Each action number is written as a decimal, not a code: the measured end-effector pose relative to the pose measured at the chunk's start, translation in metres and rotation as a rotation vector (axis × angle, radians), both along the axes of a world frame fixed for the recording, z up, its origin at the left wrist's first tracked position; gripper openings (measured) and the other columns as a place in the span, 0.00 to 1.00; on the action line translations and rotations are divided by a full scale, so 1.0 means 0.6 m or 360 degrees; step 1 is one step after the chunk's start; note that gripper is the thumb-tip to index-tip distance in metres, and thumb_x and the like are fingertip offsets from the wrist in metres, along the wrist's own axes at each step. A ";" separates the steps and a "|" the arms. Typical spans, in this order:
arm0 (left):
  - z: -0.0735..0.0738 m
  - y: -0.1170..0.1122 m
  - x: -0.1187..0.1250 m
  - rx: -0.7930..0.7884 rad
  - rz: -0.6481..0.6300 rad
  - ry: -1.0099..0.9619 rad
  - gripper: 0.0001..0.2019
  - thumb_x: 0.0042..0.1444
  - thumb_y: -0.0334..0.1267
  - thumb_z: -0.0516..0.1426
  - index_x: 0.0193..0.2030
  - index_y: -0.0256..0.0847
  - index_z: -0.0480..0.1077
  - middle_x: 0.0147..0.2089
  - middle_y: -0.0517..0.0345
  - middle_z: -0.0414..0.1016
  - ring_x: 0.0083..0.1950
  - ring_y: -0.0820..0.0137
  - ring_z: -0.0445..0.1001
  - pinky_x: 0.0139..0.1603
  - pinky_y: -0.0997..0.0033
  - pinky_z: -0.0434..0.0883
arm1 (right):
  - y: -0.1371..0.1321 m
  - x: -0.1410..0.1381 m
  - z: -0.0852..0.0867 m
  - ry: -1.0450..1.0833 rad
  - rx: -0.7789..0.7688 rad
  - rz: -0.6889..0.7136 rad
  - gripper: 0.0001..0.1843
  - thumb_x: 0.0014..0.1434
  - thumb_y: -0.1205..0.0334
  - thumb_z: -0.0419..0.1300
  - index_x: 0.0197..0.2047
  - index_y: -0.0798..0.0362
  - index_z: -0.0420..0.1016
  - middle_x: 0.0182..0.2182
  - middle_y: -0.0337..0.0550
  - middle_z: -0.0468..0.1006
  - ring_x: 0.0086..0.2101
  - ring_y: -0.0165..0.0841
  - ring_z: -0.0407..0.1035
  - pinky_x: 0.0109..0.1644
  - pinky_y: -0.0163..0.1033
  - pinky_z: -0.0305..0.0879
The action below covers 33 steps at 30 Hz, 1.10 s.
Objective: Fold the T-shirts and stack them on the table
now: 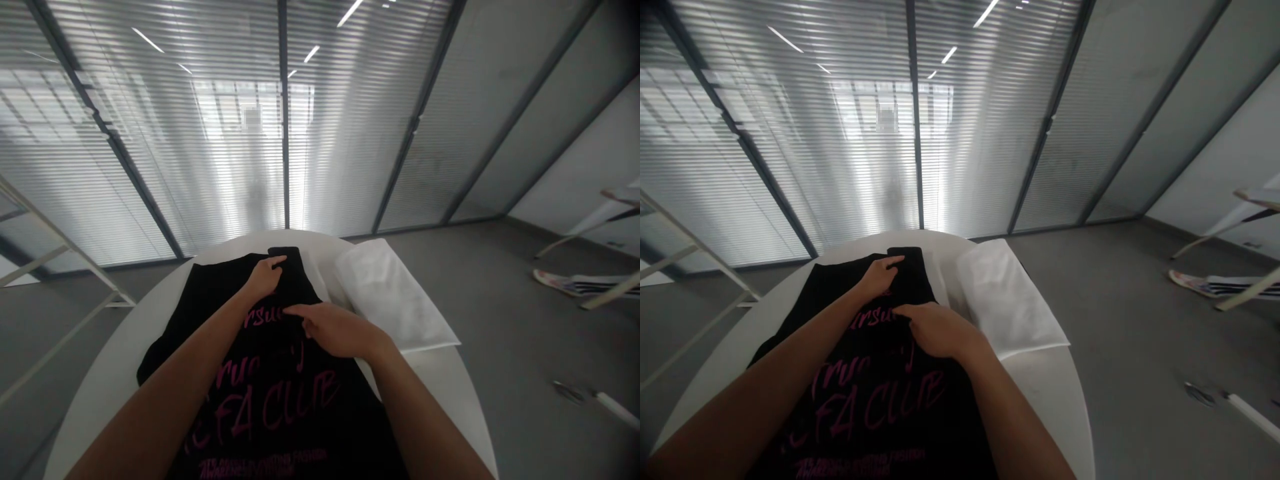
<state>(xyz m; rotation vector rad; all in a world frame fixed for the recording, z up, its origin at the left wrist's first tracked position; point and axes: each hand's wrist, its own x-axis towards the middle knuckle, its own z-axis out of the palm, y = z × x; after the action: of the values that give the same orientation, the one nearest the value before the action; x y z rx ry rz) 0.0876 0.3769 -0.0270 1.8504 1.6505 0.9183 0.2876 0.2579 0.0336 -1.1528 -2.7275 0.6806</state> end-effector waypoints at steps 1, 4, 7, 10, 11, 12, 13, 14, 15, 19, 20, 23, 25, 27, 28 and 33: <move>0.007 -0.004 -0.009 -0.0020 -0.0028 -0.0011 0.25 0.54 0.29 0.50 0.59 0.38 0.72 0.53 0.53 0.77 0.48 0.67 0.77 0.53 0.69 0.71 | -0.008 -0.011 -0.004 0.0004 0.0013 0.0006 0.27 0.64 0.65 0.45 0.65 0.47 0.61 0.51 0.46 0.76 0.49 0.39 0.71 0.52 0.42 0.64; 0.028 -0.018 -0.040 -0.0141 -0.0083 -0.0091 0.26 0.56 0.31 0.50 0.62 0.38 0.68 0.40 0.53 0.81 0.25 0.72 0.74 0.33 0.70 0.74 | -0.033 -0.051 -0.028 -0.0222 0.0185 -0.0283 0.30 0.63 0.55 0.51 0.67 0.50 0.57 0.51 0.53 0.74 0.46 0.46 0.72 0.46 0.48 0.67; 0.043 -0.033 -0.070 -0.0227 -0.0043 -0.0157 0.27 0.56 0.32 0.50 0.64 0.39 0.66 0.32 0.55 0.79 0.16 0.76 0.66 0.21 0.74 0.68 | -0.053 -0.087 -0.060 -0.0444 0.0338 -0.0598 0.36 0.58 0.50 0.58 0.66 0.54 0.58 0.51 0.59 0.72 0.44 0.52 0.71 0.41 0.50 0.69; 0.050 -0.046 -0.097 -0.0250 -0.0034 -0.0189 0.28 0.56 0.32 0.51 0.65 0.38 0.65 0.29 0.56 0.77 0.16 0.76 0.67 0.20 0.76 0.66 | -0.068 -0.110 -0.076 -0.0533 0.0300 -0.0584 0.34 0.59 0.53 0.57 0.66 0.54 0.57 0.49 0.58 0.73 0.42 0.51 0.73 0.39 0.48 0.69; 0.050 -0.050 -0.105 -0.0255 -0.0034 -0.0196 0.28 0.56 0.32 0.51 0.65 0.38 0.64 0.29 0.56 0.77 0.16 0.76 0.67 0.19 0.76 0.66 | -0.072 -0.115 -0.077 -0.0531 0.0272 -0.0549 0.32 0.61 0.56 0.55 0.66 0.53 0.57 0.48 0.57 0.74 0.40 0.49 0.74 0.39 0.48 0.69; 0.051 -0.053 -0.114 -0.0256 -0.0031 -0.0206 0.28 0.56 0.32 0.51 0.65 0.37 0.65 0.28 0.56 0.77 0.16 0.76 0.67 0.19 0.76 0.66 | -0.076 -0.119 -0.074 -0.0506 0.0248 -0.0524 0.30 0.62 0.59 0.52 0.66 0.52 0.57 0.47 0.56 0.75 0.39 0.47 0.74 0.39 0.48 0.69; 0.051 -0.055 -0.123 -0.0256 -0.0023 -0.0217 0.28 0.55 0.32 0.51 0.65 0.38 0.65 0.27 0.57 0.76 0.16 0.76 0.67 0.19 0.76 0.66 | -0.078 -0.123 -0.069 -0.0458 0.0230 -0.0508 0.28 0.63 0.62 0.50 0.66 0.51 0.58 0.47 0.54 0.75 0.39 0.46 0.75 0.40 0.47 0.69; 0.052 -0.057 -0.133 -0.0254 -0.0007 -0.0229 0.28 0.55 0.32 0.51 0.64 0.38 0.65 0.25 0.58 0.75 0.16 0.76 0.66 0.19 0.76 0.65 | -0.080 -0.127 -0.063 -0.0384 0.0215 -0.0500 0.26 0.63 0.64 0.48 0.65 0.51 0.60 0.47 0.53 0.75 0.39 0.45 0.75 0.41 0.47 0.68; 0.053 -0.058 -0.144 -0.0252 0.0011 -0.0244 0.28 0.55 0.31 0.52 0.64 0.38 0.66 0.24 0.59 0.74 0.16 0.76 0.66 0.19 0.76 0.65 | -0.081 -0.132 -0.054 -0.0283 0.0203 -0.0494 0.25 0.64 0.65 0.48 0.64 0.52 0.62 0.47 0.53 0.76 0.41 0.43 0.75 0.44 0.47 0.68; 0.065 -0.054 -0.197 -0.0199 0.0088 -0.0330 0.27 0.55 0.31 0.52 0.63 0.40 0.68 0.25 0.59 0.74 0.18 0.76 0.67 0.20 0.77 0.66 | -0.077 -0.168 -0.019 0.0249 0.0104 -0.0421 0.24 0.63 0.66 0.50 0.61 0.55 0.66 0.52 0.51 0.74 0.52 0.39 0.69 0.56 0.44 0.63; 0.069 -0.051 -0.212 -0.0186 0.0112 -0.0340 0.26 0.55 0.31 0.52 0.62 0.40 0.68 0.25 0.59 0.74 0.19 0.76 0.67 0.20 0.77 0.66 | -0.075 -0.181 -0.012 0.0372 0.0042 -0.0405 0.25 0.62 0.66 0.51 0.63 0.55 0.65 0.53 0.51 0.73 0.52 0.38 0.68 0.58 0.44 0.62; 0.084 -0.038 -0.255 -0.0162 0.0189 -0.0300 0.25 0.54 0.29 0.52 0.61 0.37 0.69 0.23 0.61 0.71 0.19 0.77 0.65 0.20 0.79 0.63 | -0.070 -0.231 0.000 0.0675 -0.0236 -0.0343 0.32 0.58 0.65 0.58 0.66 0.55 0.61 0.54 0.51 0.72 0.52 0.37 0.68 0.58 0.44 0.63; 0.092 -0.028 -0.282 -0.0156 0.0235 -0.0257 0.25 0.55 0.27 0.52 0.60 0.34 0.69 0.19 0.64 0.67 0.18 0.79 0.60 0.20 0.79 0.60 | -0.071 -0.266 -0.001 0.0838 -0.0429 -0.0256 0.33 0.56 0.64 0.60 0.65 0.55 0.62 0.55 0.51 0.72 0.52 0.37 0.68 0.58 0.45 0.64; 0.094 -0.019 -0.307 -0.0147 0.0268 -0.0224 0.24 0.55 0.26 0.51 0.59 0.31 0.69 0.19 0.64 0.67 0.18 0.79 0.59 0.21 0.80 0.60 | -0.075 -0.296 -0.008 0.0955 -0.0595 -0.0161 0.34 0.56 0.63 0.62 0.65 0.53 0.63 0.56 0.50 0.71 0.50 0.37 0.70 0.57 0.45 0.65; 0.093 -0.016 -0.319 -0.0144 0.0281 -0.0208 0.24 0.55 0.25 0.51 0.59 0.30 0.69 0.20 0.63 0.70 0.19 0.79 0.60 0.23 0.80 0.61 | -0.078 -0.309 -0.014 0.0996 -0.0668 -0.0118 0.34 0.56 0.63 0.62 0.65 0.52 0.63 0.57 0.49 0.70 0.48 0.36 0.71 0.56 0.45 0.66; 0.049 -0.015 -0.378 -0.0118 0.0345 -0.0070 0.22 0.55 0.24 0.51 0.56 0.28 0.71 0.33 0.54 0.80 0.30 0.75 0.71 0.34 0.78 0.69 | -0.105 -0.337 -0.051 0.1090 -0.1041 0.0146 0.38 0.54 0.64 0.65 0.67 0.47 0.60 0.63 0.48 0.63 0.54 0.39 0.68 0.53 0.43 0.68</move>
<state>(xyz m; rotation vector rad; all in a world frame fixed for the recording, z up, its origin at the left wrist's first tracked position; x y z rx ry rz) -0.1395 0.3681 0.0022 1.6139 1.8585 0.9642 0.0856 0.1952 0.0028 -0.6659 -2.0168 1.6893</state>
